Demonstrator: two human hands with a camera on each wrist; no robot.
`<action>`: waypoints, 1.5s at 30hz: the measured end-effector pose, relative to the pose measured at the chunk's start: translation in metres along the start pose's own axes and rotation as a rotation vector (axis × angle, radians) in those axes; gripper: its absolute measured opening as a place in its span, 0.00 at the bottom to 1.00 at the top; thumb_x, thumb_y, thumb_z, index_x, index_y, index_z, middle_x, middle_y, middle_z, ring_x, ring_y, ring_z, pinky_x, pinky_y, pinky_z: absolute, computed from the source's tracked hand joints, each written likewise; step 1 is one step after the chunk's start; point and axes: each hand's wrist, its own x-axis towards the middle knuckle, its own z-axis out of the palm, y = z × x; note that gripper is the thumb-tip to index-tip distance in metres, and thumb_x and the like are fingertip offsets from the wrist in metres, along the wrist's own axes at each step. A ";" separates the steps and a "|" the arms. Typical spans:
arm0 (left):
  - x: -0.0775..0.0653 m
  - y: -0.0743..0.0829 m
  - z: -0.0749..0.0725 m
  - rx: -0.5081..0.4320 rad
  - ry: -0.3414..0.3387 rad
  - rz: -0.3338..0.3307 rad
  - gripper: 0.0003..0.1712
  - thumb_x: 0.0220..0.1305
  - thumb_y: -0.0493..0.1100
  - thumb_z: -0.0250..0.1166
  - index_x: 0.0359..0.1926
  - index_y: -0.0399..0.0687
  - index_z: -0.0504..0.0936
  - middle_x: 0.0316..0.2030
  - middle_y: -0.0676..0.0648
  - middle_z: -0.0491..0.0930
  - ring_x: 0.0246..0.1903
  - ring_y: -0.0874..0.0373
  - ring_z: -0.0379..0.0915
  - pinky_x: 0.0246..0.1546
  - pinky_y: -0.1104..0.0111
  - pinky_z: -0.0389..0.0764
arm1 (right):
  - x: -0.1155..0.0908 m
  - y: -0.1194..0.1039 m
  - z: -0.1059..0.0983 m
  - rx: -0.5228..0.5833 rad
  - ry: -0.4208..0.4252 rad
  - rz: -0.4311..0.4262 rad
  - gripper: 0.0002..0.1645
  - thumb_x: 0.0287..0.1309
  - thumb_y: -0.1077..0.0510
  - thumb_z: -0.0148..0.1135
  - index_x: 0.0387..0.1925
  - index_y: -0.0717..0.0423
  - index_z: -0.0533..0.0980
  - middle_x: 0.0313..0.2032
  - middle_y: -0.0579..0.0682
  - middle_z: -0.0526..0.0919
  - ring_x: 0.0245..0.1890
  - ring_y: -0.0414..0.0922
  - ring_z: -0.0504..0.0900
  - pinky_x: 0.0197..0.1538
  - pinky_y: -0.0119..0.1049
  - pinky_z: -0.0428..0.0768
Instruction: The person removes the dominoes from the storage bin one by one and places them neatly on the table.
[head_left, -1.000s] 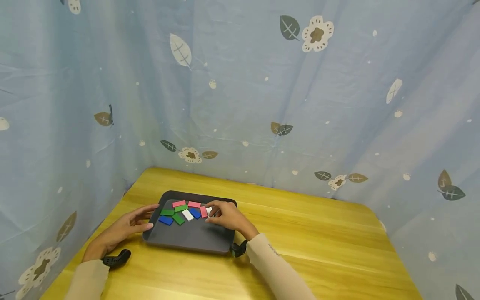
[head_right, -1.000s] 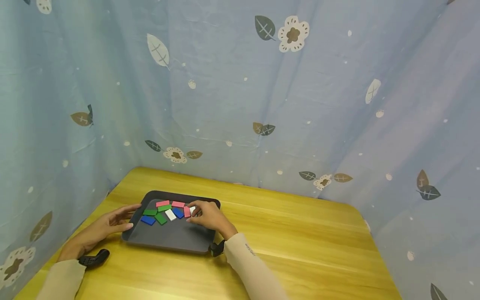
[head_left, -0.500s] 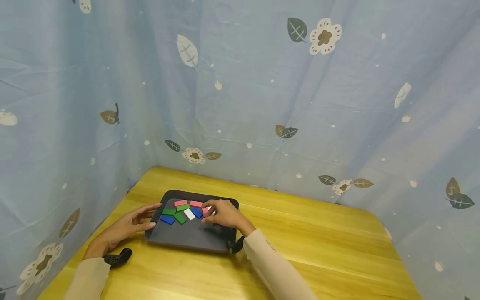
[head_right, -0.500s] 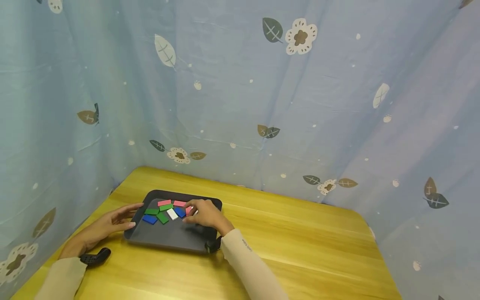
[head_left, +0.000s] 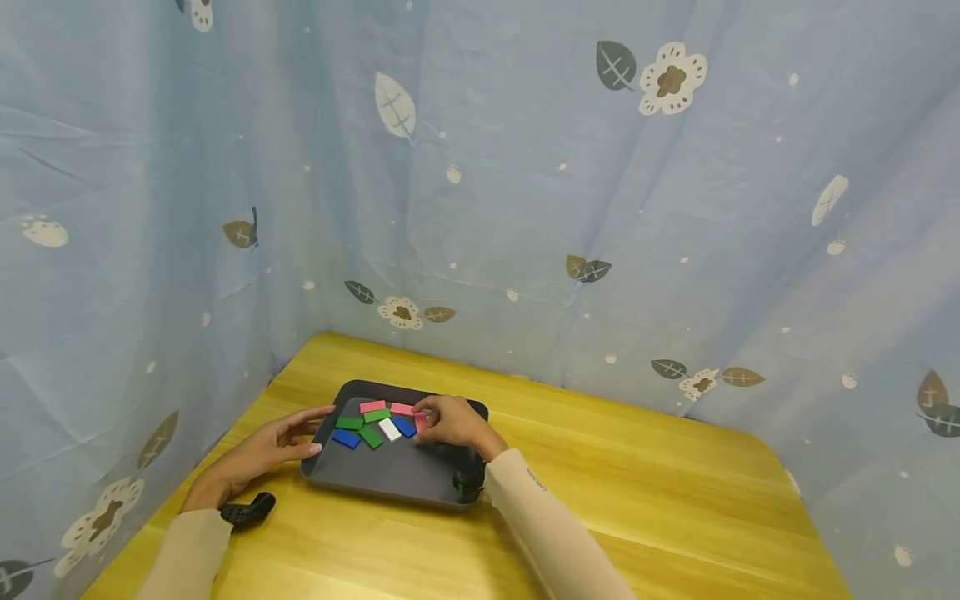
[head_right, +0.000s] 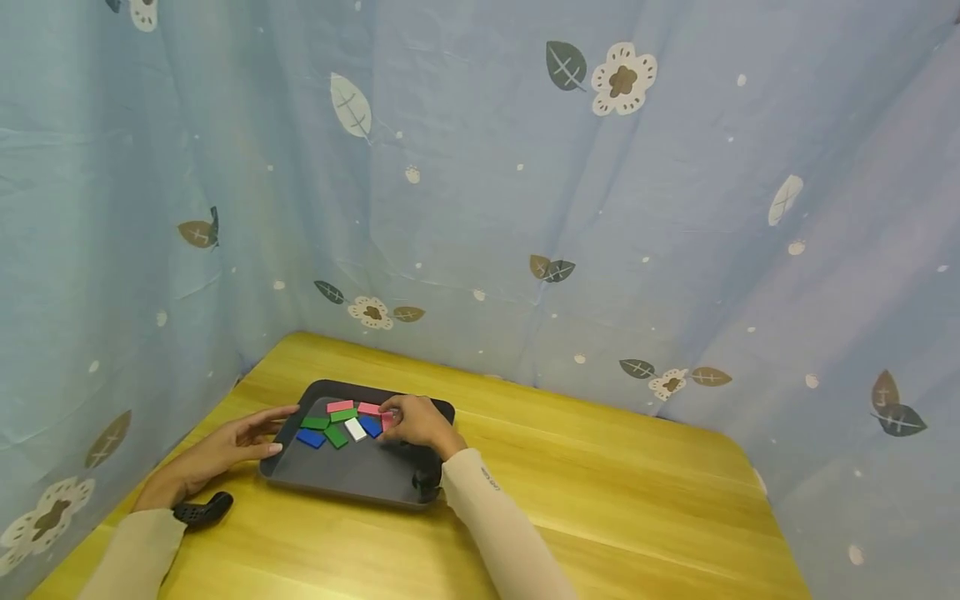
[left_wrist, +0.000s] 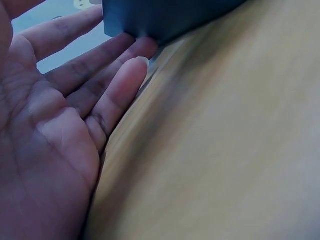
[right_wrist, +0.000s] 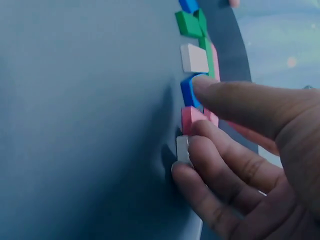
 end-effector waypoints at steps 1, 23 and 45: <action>0.000 0.000 0.000 0.000 0.002 0.000 0.37 0.77 0.43 0.61 0.81 0.57 0.59 0.75 0.37 0.58 0.72 0.33 0.55 0.62 0.46 0.71 | 0.000 0.001 0.000 -0.001 0.014 0.008 0.29 0.57 0.56 0.78 0.60 0.56 0.81 0.28 0.42 0.84 0.26 0.37 0.80 0.35 0.31 0.79; 0.000 -0.004 -0.001 0.009 0.017 0.016 0.37 0.75 0.43 0.63 0.80 0.56 0.60 0.75 0.38 0.58 0.71 0.34 0.55 0.58 0.56 0.75 | -0.010 0.011 -0.001 -0.017 0.078 0.179 0.26 0.54 0.57 0.81 0.54 0.57 0.84 0.21 0.42 0.83 0.23 0.38 0.80 0.34 0.34 0.79; 0.001 -0.005 -0.001 0.009 0.018 0.022 0.37 0.75 0.43 0.63 0.80 0.56 0.61 0.74 0.37 0.62 0.70 0.34 0.58 0.61 0.52 0.74 | -0.018 0.005 -0.010 0.030 0.190 0.032 0.26 0.56 0.55 0.79 0.56 0.56 0.83 0.34 0.42 0.88 0.28 0.34 0.83 0.38 0.32 0.82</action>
